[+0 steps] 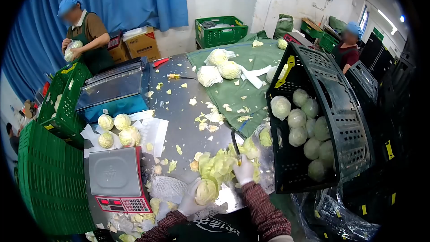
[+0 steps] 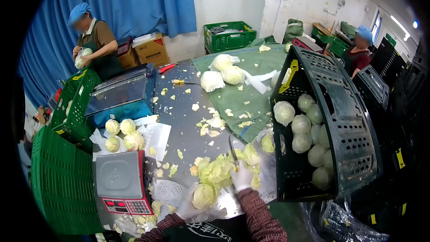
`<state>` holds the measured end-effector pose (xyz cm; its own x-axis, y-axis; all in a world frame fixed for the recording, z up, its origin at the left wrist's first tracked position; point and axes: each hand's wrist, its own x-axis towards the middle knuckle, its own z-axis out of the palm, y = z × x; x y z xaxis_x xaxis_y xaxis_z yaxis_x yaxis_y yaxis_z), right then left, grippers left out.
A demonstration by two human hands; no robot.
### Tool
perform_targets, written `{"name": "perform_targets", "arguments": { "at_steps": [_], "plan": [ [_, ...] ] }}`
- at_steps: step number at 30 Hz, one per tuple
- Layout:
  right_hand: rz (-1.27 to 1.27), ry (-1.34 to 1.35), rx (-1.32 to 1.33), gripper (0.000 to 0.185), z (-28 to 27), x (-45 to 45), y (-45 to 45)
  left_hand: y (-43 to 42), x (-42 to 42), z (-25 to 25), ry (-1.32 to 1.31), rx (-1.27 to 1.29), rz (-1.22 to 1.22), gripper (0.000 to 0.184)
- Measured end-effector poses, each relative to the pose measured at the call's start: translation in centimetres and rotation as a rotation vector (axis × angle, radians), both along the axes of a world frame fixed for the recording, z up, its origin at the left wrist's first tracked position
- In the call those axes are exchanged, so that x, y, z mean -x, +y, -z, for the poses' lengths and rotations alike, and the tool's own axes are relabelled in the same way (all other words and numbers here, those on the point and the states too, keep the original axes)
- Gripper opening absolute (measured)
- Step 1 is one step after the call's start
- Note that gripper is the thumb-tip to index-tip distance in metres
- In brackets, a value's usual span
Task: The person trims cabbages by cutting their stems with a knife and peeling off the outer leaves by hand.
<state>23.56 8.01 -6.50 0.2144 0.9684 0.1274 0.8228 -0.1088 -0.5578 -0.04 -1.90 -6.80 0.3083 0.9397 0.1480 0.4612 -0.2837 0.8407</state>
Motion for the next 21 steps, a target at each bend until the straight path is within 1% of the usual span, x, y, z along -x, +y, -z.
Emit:
{"name": "perform_targets", "arguments": {
  "at_steps": [1, 2, 3, 4, 5, 6, 8, 9, 11, 12, 14, 15, 16, 17, 18, 19, 20, 21],
  "plan": [
    [0.003, 0.001, 0.001, 0.033, -0.1, -0.2, 0.3, -0.2, -0.2, -0.6, 0.030, -0.011, -0.005, 0.099],
    [-0.031, -0.076, -0.120, 0.030, -2.1, 0.0, 0.0, -0.2, -0.1, -1.1, 0.061, -0.024, -0.010, 0.097],
    [-0.068, -0.156, -0.242, 0.027, -3.9, 0.3, -0.5, -0.4, -0.1, -0.5, 0.060, -0.025, -0.010, 0.097],
    [-0.053, -0.147, -0.167, 0.032, -5.3, 1.6, -1.7, -0.8, -0.2, 0.7, -0.159, 0.055, -0.077, 0.095],
    [-0.168, -0.060, 0.032, 0.039, -5.4, 2.9, -3.1, -1.0, -0.4, 1.4, -0.378, 0.136, -0.144, 0.094],
    [-0.318, 0.106, -0.158, 0.044, -6.0, 4.6, -4.2, -0.9, -0.5, 1.5, -0.379, 0.137, -0.146, 0.094],
    [-0.429, 0.234, -0.008, 0.045, -6.0, 7.0, -5.4, -1.0, -0.3, 1.6, -0.335, 0.139, -0.182, 0.094],
    [-0.427, 0.242, -0.007, 0.045, -4.7, 7.0, -5.0, -1.0, -0.4, 0.8, -0.327, 0.142, -0.182, 0.094],
    [-0.251, 0.238, 0.274, 0.043, -1.1, 6.4, -2.8, -0.8, -0.9, -1.6, -0.357, 0.132, -0.309, 0.083],
    [-0.151, 0.225, 0.292, 0.037, -0.4, 5.4, -2.7, -0.7, -0.5, 0.2, -0.351, 0.122, -0.311, 0.083],
    [-0.226, 0.223, 0.122, 0.032, 1.3, 4.3, -3.4, -0.8, 0.4, 6.6, -0.905, 0.627, -0.614, 0.075],
    [-0.252, 0.286, 0.139, 0.039, -0.2, 4.4, -4.2, -1.4, 0.5, 8.0, -0.907, 0.625, -0.621, 0.075],
    [-0.256, 0.286, 0.146, 0.039, -1.4, 4.8, -5.1, -2.2, 0.6, 9.5, -1.011, 0.735, -0.612, 0.075],
    [-0.319, 0.433, 0.260, 0.049, -2.4, 5.5, -5.9, -2.8, 0.5, 10.5, -1.115, 0.847, -0.595, 0.075],
    [-0.378, 0.580, 0.377, 0.059, -2.8, 5.8, -6.4, -2.9, 0.1, 9.6, -1.218, 0.963, -0.574, 0.074],
    [-0.371, 0.578, 0.380, 0.059, -2.6, 5.7, -6.3, -3.5, 0.1, 8.6, -1.217, 0.970, -0.571, 0.074],
    [-0.400, 0.529, 0.344, 0.064, -2.2, 5.6, -6.0, -3.5, 0.1, 3.2, -0.917, 0.825, -0.494, 0.077],
    [-0.428, 0.482, 0.309, 0.069, -1.8, 5.6, -5.8, -3.1, 0.2, -0.7, -0.621, 0.674, -0.413, 0.081]
  ]
}}
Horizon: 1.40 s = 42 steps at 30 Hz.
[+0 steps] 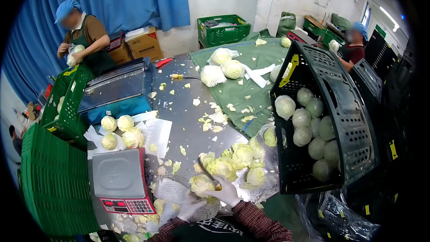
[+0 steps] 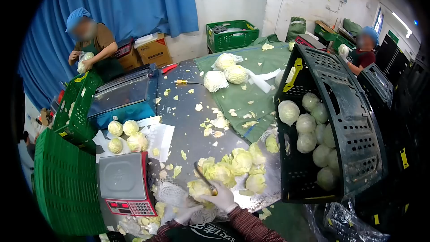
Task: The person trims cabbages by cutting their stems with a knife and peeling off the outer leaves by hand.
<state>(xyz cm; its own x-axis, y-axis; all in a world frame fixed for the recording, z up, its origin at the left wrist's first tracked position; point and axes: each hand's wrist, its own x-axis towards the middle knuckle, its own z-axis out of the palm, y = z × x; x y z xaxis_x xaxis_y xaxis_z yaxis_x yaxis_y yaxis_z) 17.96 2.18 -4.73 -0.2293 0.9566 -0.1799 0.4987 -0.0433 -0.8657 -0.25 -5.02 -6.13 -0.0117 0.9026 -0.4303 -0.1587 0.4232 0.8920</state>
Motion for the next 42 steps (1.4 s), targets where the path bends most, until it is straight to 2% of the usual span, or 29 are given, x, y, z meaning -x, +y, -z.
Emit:
{"name": "perform_targets", "arguments": {
  "at_steps": [1, 3, 4, 5, 6, 7, 8, 10, 12, 14, 15, 19, 20, 24, 27, 28, 30, 31, 32, 33, 36, 39, 40, 42],
  "plan": [
    [-0.027, -0.033, -0.048, 0.073, 0.2, 0.0, 0.0, 0.6, 0.6, -1.4, 0.000, 0.003, 0.003, 0.081],
    [-0.126, -0.014, -0.073, 0.073, -0.4, -0.6, 1.4, 1.9, 2.2, -3.4, 1.044, -0.501, 0.204, 0.092],
    [-0.216, 0.007, -0.067, 0.074, 0.3, -0.7, 2.3, 3.2, 2.3, -4.5, 1.043, -0.533, 0.314, 0.094],
    [-0.307, 0.027, -0.063, 0.075, 0.6, -0.6, 2.9, 4.4, 2.4, -4.5, 1.047, -0.528, 0.309, 0.094],
    [-0.339, 0.010, -0.143, 0.065, -0.1, -0.5, 3.0, 6.0, 2.4, -3.7, 0.960, -0.555, 0.529, 0.094],
    [-0.342, 0.009, -0.149, 0.065, -1.0, -0.5, 2.6, 7.3, 2.4, -2.8, 0.862, -0.582, 0.748, 0.093],
    [-0.206, -0.022, -0.175, 0.060, -2.1, -0.4, 1.9, 7.6, 2.2, -1.7, 0.884, -0.596, 0.745, 0.092],
    [0.018, -0.093, -0.225, 0.043, -3.6, -1.1, 0.2, 7.2, 1.3, -2.8, 0.918, -0.543, 0.665, 0.094],
    [0.017, -0.150, -0.262, 0.041, -2.7, -2.3, -2.1, 7.0, 0.4, -3.2, 0.953, -0.484, 0.587, 0.096],
    [0.000, -0.230, -0.322, 0.039, -1.6, -2.4, -4.5, 6.1, -0.3, -2.6, 0.894, -0.301, 0.382, 0.100],
    [-0.022, -0.257, -0.355, 0.039, -1.1, -2.1, -5.4, 5.9, -0.5, -2.3, 0.887, -0.293, 0.385, 0.100],
    [-0.135, -0.378, -0.176, 0.050, -1.2, -1.4, -6.0, 5.7, -1.0, -0.4, 0.873, -0.375, 0.335, 0.102],
    [-0.110, -0.382, -0.251, 0.056, -0.5, -1.2, -6.0, 5.7, -1.0, -0.2, 0.879, -0.423, 0.333, 0.102],
    [-0.123, -0.421, -0.232, 0.054, 0.3, -1.6, -5.7, 5.6, -1.4, -0.1, 0.905, -0.424, 0.356, 0.103],
    [-0.126, -0.442, -0.336, 0.050, 1.9, -3.0, -3.8, 5.2, -1.5, -0.7, 0.918, -0.445, 0.334, 0.102],
    [0.067, -0.354, -0.374, 0.049, 4.0, -4.7, -1.9, 4.6, -1.3, -0.7, 0.938, -0.474, 0.353, 0.101],
    [0.353, -0.138, -0.267, 0.046, -0.7, -6.1, 0.6, 3.5, -1.4, -0.2, 0.948, -0.499, 0.345, 0.100],
    [0.465, -0.004, -0.122, 0.044, -6.1, -6.0, 1.2, 3.1, -1.2, -0.1, 0.953, -0.498, 0.356, 0.100],
    [0.297, -0.183, -0.149, 0.046, -4.0, -6.4, 0.8, 3.3, -1.1, -0.1, 0.928, -0.508, 0.352, 0.101],
    [0.238, -0.256, -0.305, 0.051, -4.7, -4.8, -0.1, 3.8, -1.4, -0.1, 0.896, -0.519, 0.338, 0.103],
    [0.084, -0.238, -0.558, 0.057, -1.0, -2.2, -3.2, 4.1, -1.2, -0.3, 0.903, -0.433, 0.359, 0.104],
    [-0.042, -0.275, -0.441, 0.058, -0.5, -0.9, -5.8, 4.3, -1.2, -1.2, 0.848, -0.331, 0.341, 0.106],
    [-0.092, -0.325, -0.339, 0.058, -0.7, -1.1, -6.3, 4.3, -1.2, -1.9, 0.752, -0.267, 0.331, 0.106],
    [-0.146, -0.388, -0.240, 0.057, -0.9, -1.5, -6.7, 4.5, -1.2, -0.7, 0.833, -0.288, 0.358, 0.105]
  ]
}}
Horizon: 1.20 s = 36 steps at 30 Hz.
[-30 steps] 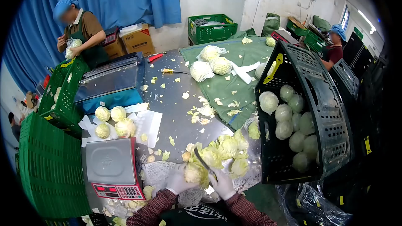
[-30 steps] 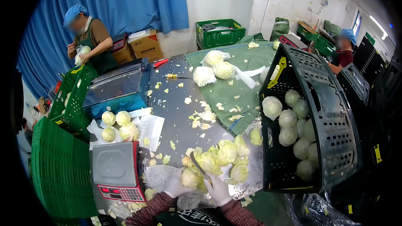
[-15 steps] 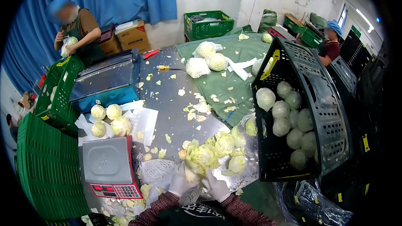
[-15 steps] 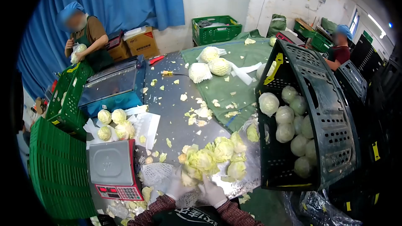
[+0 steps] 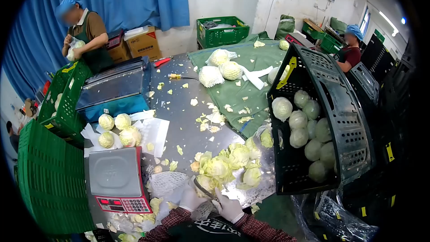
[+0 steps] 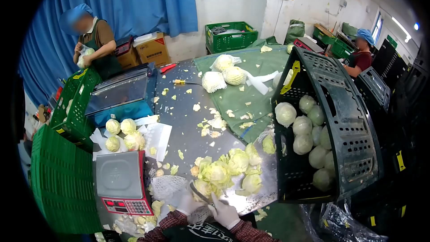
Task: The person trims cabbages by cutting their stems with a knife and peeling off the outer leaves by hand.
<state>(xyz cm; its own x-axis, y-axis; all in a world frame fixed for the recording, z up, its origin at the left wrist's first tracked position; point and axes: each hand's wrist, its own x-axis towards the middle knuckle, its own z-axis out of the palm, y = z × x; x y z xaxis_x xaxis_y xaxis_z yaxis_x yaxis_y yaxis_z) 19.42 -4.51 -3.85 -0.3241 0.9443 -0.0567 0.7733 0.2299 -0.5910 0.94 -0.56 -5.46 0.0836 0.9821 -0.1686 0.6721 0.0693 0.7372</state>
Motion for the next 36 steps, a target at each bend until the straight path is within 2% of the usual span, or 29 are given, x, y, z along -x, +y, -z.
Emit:
{"name": "perform_targets", "arguments": {
  "at_steps": [4, 7, 8, 10, 12, 14, 15, 16, 17, 19, 23, 25, 26, 27, 29, 31, 33, 34, 35, 36],
  "plan": [
    [0.018, -0.059, 0.073, 0.056, 1.4, 0.1, 0.0, -0.1, -0.4, -0.1, 0.128, -0.081, 0.020, 0.104],
    [0.048, -0.069, 0.015, 0.051, 2.7, 0.3, 0.7, -0.3, -0.6, 0.9, 0.122, -0.177, 0.020, 0.105],
    [0.033, -0.018, -0.076, 0.048, 3.2, 0.1, 1.3, -0.3, -0.8, 0.9, 0.122, -0.181, 0.019, 0.105],
    [0.220, 0.054, -0.289, 0.045, 4.0, -1.6, 3.7, -0.9, -0.9, 0.7, 0.063, -0.169, 0.027, 0.106],
    [0.419, 0.076, -0.408, 0.044, 0.7, -3.6, 6.8, -2.0, -1.2, 0.7, 0.036, -0.176, 0.003, 0.106],
    [0.508, 0.237, 0.303, 0.051, -5.4, -3.8, 6.9, -1.8, -1.0, -0.5, 0.012, -0.204, 0.012, 0.106],
    [0.404, 0.218, 0.083, 0.060, -3.8, -2.2, 5.6, -1.3, -1.1, -1.6, -0.019, -0.084, -0.004, 0.106],
    [0.319, 0.119, -0.013, 0.065, -2.7, -1.0, 4.5, -1.0, -1.2, -2.2, -0.050, 0.040, -0.024, 0.106],
    [0.232, 0.024, -0.105, 0.071, -2.4, 0.2, 3.8, -1.0, -1.1, -1.7, -0.055, 0.036, -0.029, 0.106],
    [0.274, 0.039, -0.135, 0.069, -0.4, 0.8, 4.9, -1.2, -0.1, -0.1, 0.054, -0.220, 0.017, 0.106],
    [0.364, 0.068, -0.104, 0.072, 1.4, 0.0, 8.2, -1.1, 2.6, 0.7, 0.016, -0.297, 0.121, 0.104],
    [0.271, 0.122, -0.081, 0.068, 2.2, -0.7, 9.0, -1.2, 4.1, 1.1, -0.618, -0.023, 0.033, 0.103],
    [0.306, 0.047, 0.052, 0.066, 0.4, -1.0, 9.4, -1.2, 5.0, 0.2, -0.657, 0.009, 0.053, 0.104],
    [0.307, 0.057, 0.049, 0.066, 0.5, -1.3, 9.4, -1.3, 5.7, -0.4, -0.647, 0.006, 0.056, 0.104],
    [0.293, 0.012, -0.014, 0.061, 0.6, -1.8, 9.9, -1.0, 6.7, -1.7, -1.165, 0.238, -0.001, 0.104],
    [0.271, 0.045, -0.059, 0.058, -1.7, -1.2, 9.8, -0.2, 6.5, -4.3, -1.208, 0.251, 0.045, 0.106],
    [0.104, 0.486, -0.142, 0.063, -3.9, 0.0, 9.7, 0.2, 4.8, -5.9, -1.749, 0.391, 0.054, 0.108],
    [0.061, 0.724, 0.087, 0.061, -6.2, 0.5, 9.4, 0.7, 4.9, -5.6, -1.901, 0.476, 0.182, 0.102],
    [0.054, 0.734, 0.083, 0.061, -8.2, 1.2, 9.3, 0.7, 5.0, -5.0, -1.891, 0.467, 0.182, 0.102],
    [-0.042, 0.846, 0.186, 0.059, -9.6, 1.7, 9.2, 0.4, 5.1, -4.1, -1.840, 0.459, -0.037, 0.097]
  ]
}}
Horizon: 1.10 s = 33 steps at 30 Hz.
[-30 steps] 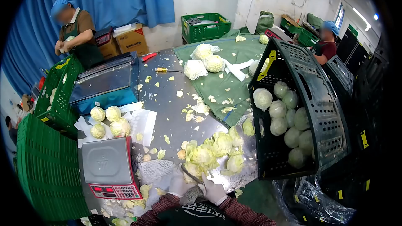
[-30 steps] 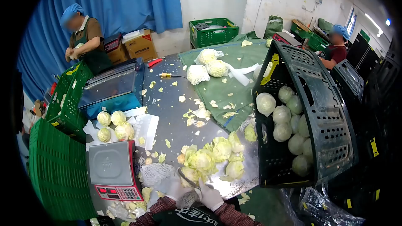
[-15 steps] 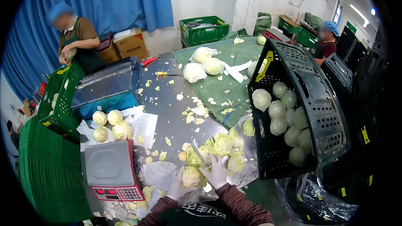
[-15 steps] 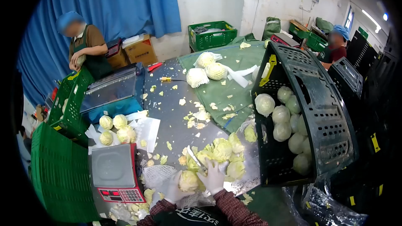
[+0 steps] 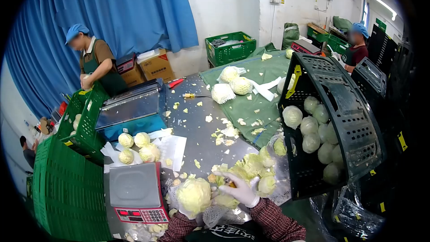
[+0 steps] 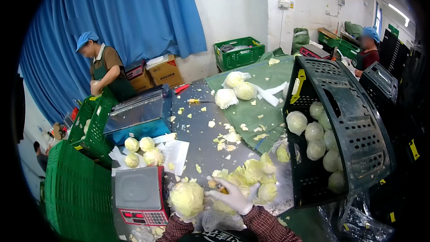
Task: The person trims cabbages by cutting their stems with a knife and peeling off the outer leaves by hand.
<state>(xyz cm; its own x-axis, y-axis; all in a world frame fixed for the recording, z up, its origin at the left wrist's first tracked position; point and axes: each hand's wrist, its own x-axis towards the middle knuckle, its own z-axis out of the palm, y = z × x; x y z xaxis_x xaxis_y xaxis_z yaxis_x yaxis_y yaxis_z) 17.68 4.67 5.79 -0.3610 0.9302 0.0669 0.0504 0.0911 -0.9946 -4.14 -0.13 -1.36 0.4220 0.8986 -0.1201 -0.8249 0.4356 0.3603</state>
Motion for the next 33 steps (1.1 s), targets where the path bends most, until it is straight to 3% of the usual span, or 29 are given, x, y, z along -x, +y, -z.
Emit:
{"name": "perform_targets", "arguments": {
  "at_steps": [1, 2, 3, 4, 6, 8, 9, 11, 13, 15, 16, 21, 25, 27, 29, 30, 31, 32, 33],
  "plan": [
    [-0.116, 0.116, 0.056, 0.058, -1.0, 0.5, -0.3, 0.0, 0.1, 0.8, 0.088, 0.135, -0.105, 0.091],
    [-0.164, 0.145, 0.189, 0.052, -1.5, 1.0, -0.7, 0.6, 0.1, 1.4, -0.183, 0.023, -0.029, 0.081],
    [-0.167, 0.145, 0.183, 0.052, -1.3, 1.5, -0.9, 0.6, -0.6, 0.1, -0.183, 0.017, -0.031, 0.081],
    [-0.080, 0.037, 0.021, 0.052, -1.1, 2.0, -1.2, 0.3, -1.5, -1.3, 0.221, -0.091, -0.139, 0.081],
    [0.018, -0.034, -0.205, 0.056, -0.3, 2.5, -1.5, 0.3, -1.6, -2.1, 0.626, -0.199, -0.257, 0.080],
    [0.038, -0.076, -0.170, 0.057, -0.7, 2.3, -2.1, 0.3, -0.9, -1.5, 0.227, -0.053, -0.257, 0.083],
    [0.073, -0.116, -0.134, 0.059, -1.1, 2.2, -2.5, 0.2, -0.6, -1.4, 0.225, -0.054, -0.258, 0.083],
    [0.118, -0.193, -0.094, 0.061, -2.0, 2.2, -2.8, -0.1, -0.5, -1.9, 0.465, -0.063, -0.275, 0.092],
    [0.163, -0.270, -0.051, 0.063, -2.4, 2.1, -2.5, 0.0, -0.5, -3.4, 0.525, -0.116, -0.245, 0.097],
    [0.244, -0.204, -0.320, 0.055, -2.3, 2.0, -1.6, 0.6, 0.4, -2.9, 0.764, -0.330, -0.245, 0.098],
    [0.245, -0.206, -0.322, 0.055, -2.0, 1.8, -1.5, 0.8, 0.7, -2.2, 0.762, -0.331, -0.245, 0.098],
    [0.101, -0.122, -0.253, 0.023, 0.2, 1.6, -1.7, 0.4, 0.0, -0.9, 0.658, -0.145, -0.227, 0.088],
    [0.066, 0.114, -0.072, 0.017, -0.4, 0.5, -2.2, -0.4, -2.6, -2.0, 0.439, -0.048, -0.164, 0.085],
    [0.107, 0.388, 0.233, 0.012, -0.6, -1.2, -2.1, -0.4, -3.4, -1.8, 0.231, 0.192, -0.125, 0.085],
    [0.140, 0.380, 0.174, 0.014, 1.2, -2.6, -2.1, 0.2, -3.4, -1.8, 0.214, 0.167, -0.107, 0.086],
    [0.284, 0.192, 0.123, 0.016, 3.1, -3.5, -1.9, 0.6, -3.1, -1.3, -0.142, 0.225, -0.039, 0.087],
    [0.427, 0.002, 0.071, 0.017, 4.1, -4.3, -1.7, 0.8, -2.9, -1.2, -0.325, 0.248, -0.007, 0.088],
    [0.380, -0.294, -0.109, 0.024, 3.7, -5.1, -1.6, 1.1, -2.7, -1.0, -0.502, 0.277, 0.035, 0.089],
    [0.383, -0.294, -0.113, 0.024, 2.6, -4.8, -1.5, 1.2, -2.6, -1.1, -0.345, 0.308, -0.036, 0.091]
  ]
}}
